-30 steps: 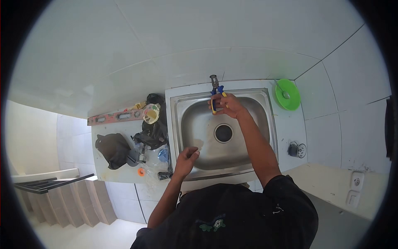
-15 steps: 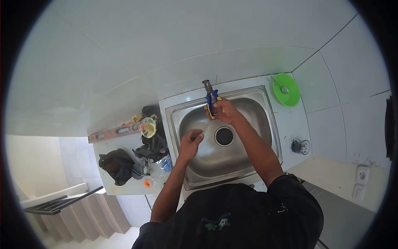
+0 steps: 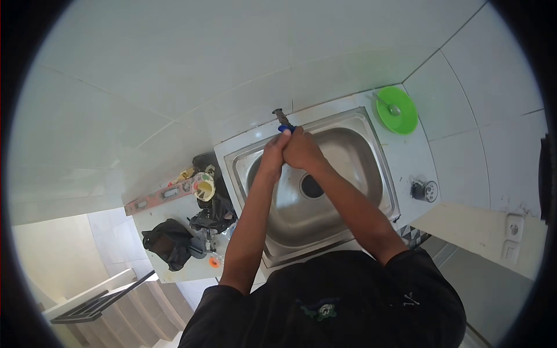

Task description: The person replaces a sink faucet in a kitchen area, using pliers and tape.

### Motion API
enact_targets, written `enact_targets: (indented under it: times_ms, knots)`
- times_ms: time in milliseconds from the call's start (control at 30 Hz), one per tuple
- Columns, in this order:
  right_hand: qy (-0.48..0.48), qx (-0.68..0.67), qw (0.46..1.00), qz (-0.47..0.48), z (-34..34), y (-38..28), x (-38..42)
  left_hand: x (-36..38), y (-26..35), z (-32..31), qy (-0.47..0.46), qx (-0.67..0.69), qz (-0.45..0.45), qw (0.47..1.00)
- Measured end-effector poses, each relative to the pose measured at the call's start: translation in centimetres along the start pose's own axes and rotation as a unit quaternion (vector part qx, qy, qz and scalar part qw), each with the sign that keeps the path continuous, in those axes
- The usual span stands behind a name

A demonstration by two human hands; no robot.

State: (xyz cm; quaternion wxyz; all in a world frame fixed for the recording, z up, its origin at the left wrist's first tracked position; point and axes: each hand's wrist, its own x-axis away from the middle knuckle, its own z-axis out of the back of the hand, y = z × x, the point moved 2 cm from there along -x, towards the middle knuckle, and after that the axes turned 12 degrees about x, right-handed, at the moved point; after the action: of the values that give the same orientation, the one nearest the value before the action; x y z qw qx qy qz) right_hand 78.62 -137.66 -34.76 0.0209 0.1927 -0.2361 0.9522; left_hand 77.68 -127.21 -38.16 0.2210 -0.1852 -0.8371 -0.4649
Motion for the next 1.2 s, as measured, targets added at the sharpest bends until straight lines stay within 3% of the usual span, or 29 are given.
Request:
enact_targets:
  times_ms: [33, 133, 200, 267, 300, 333, 367, 400, 467, 567, 767, 1067, 1100, 1133, 1167, 1200]
  knots:
    - [0.022, 0.017, 0.999, -0.025, -0.1, -0.6, 0.6, -0.2, 0.1, -0.3, -0.040, 0.053, 0.029, 0.997]
    - [0.060, 0.009, 0.997, -0.056, -1.1, -0.3, 0.5, -1.8, 0.4, 0.5, -0.055, 0.043, 0.065, 0.995]
    - [0.069, -0.018, 0.996, -0.057, -1.6, 0.3, 0.6, -1.7, 0.7, 0.7, -0.033, -0.034, 0.059, 0.997]
    - [-0.050, -0.095, 0.994, -0.037, -1.1, 1.7, 1.3, -0.4, 1.2, 0.5, -0.009, -0.107, 0.049, 0.993]
    - [-0.050, -0.098, 0.993, -0.037, -0.7, 2.7, 1.3, 0.6, 1.0, 0.4, 0.014, -0.120, 0.032, 0.992]
    - [-0.149, -0.275, 0.949, -0.046, -0.8, 3.7, 1.4, 1.1, 0.9, 0.6, 0.038, -0.133, 0.015, 0.990]
    - [-0.243, -0.439, 0.863, -0.053, -0.9, 4.3, 1.5, 1.2, 0.9, 0.9, 0.039, -0.135, 0.015, 0.990]
    - [-0.245, -0.439, 0.863, -0.054, -1.0, 5.0, 1.3, 1.3, 0.8, 1.3, 0.043, -0.114, -0.029, 0.992]
    - [-0.289, -0.540, 0.790, -0.028, -1.1, 5.6, 0.4, 0.9, 0.5, 1.7, 0.048, -0.093, -0.074, 0.992]
    - [-0.344, -0.567, 0.749, -0.009, -1.6, 6.2, -1.4, 0.6, 0.2, 1.7, 0.065, -0.083, -0.072, 0.992]
    - [-0.377, -0.570, 0.729, 0.043, -1.6, 6.6, -2.8, 0.2, 0.5, 1.8, 0.076, -0.097, -0.079, 0.989]
    - [-0.362, -0.630, 0.685, 0.039, -4.8, 7.0, -3.8, 0.0, 0.4, 2.1, 0.058, -0.099, -0.072, 0.991]
    - [-0.362, -0.630, 0.686, 0.038, -4.3, 5.3, -2.7, 0.0, 0.3, 2.4, 0.075, -0.076, -0.071, 0.992]
    - [-0.207, -0.378, 0.902, -0.001, -2.5, 2.8, -1.4, -0.2, 0.4, 2.5, 0.093, -0.053, -0.072, 0.992]
    - [-0.025, -0.079, 0.996, -0.043, -0.5, 0.9, -0.3, -0.3, 0.7, 2.4, 0.093, -0.056, -0.070, 0.992]
    - [-0.032, -0.093, 0.994, -0.056, 0.0, 0.1, 0.5, -0.3, 0.9, 2.5, 0.085, -0.025, -0.052, 0.995]
